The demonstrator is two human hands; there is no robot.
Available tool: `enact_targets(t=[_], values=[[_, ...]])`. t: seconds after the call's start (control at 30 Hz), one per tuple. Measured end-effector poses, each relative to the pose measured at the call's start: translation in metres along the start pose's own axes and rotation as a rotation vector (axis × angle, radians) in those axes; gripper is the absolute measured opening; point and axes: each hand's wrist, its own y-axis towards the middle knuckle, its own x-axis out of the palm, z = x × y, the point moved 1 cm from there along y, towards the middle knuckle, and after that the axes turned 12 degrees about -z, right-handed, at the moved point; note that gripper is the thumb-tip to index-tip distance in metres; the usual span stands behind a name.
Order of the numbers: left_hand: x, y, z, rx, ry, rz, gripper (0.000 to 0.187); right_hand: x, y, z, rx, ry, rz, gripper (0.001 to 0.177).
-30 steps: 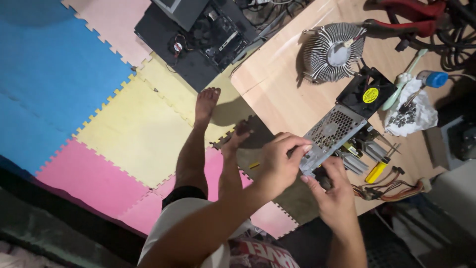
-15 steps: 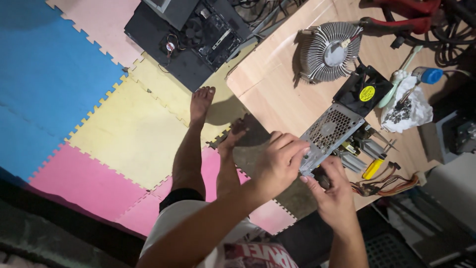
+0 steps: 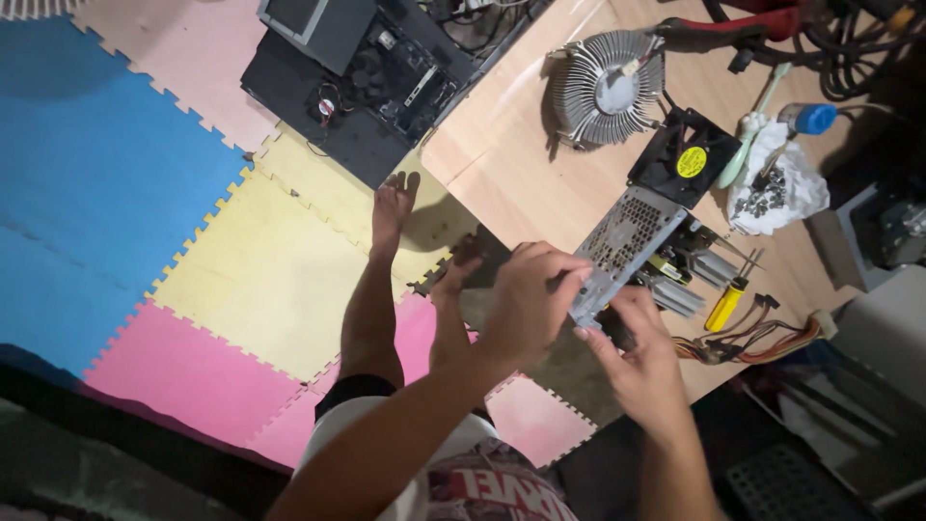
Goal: Repairing or disassembling a computer power supply unit on a workbench.
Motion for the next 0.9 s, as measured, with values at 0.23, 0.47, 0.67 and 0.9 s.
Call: enact_targets(t=[0.23,0.47,0.67,0.9], values=[[-0.001,0.006,0.002,-0.159,-0.086,-0.025,0.008,0.0,-0.001,0.002,0.018,0.0,0.01,0.038],[-0.001,0.007,-0.02,-0.282,-0.156,-0.207,0.009,-0.006,0.0,-0.005,-0.046,-0.089,0.008,0.041],[-0.014,0.014,-0.024,-0.36,-0.154,-0.318,0.01,-0.009,-0.006,-0.011,-0.062,-0.078,0.039,0.049],[-0.02,0.025,-0.014,-0.57,-0.151,-0.335,0.005,-0.012,-0.008,-0.007,-0.017,-0.118,0.021,0.049]])
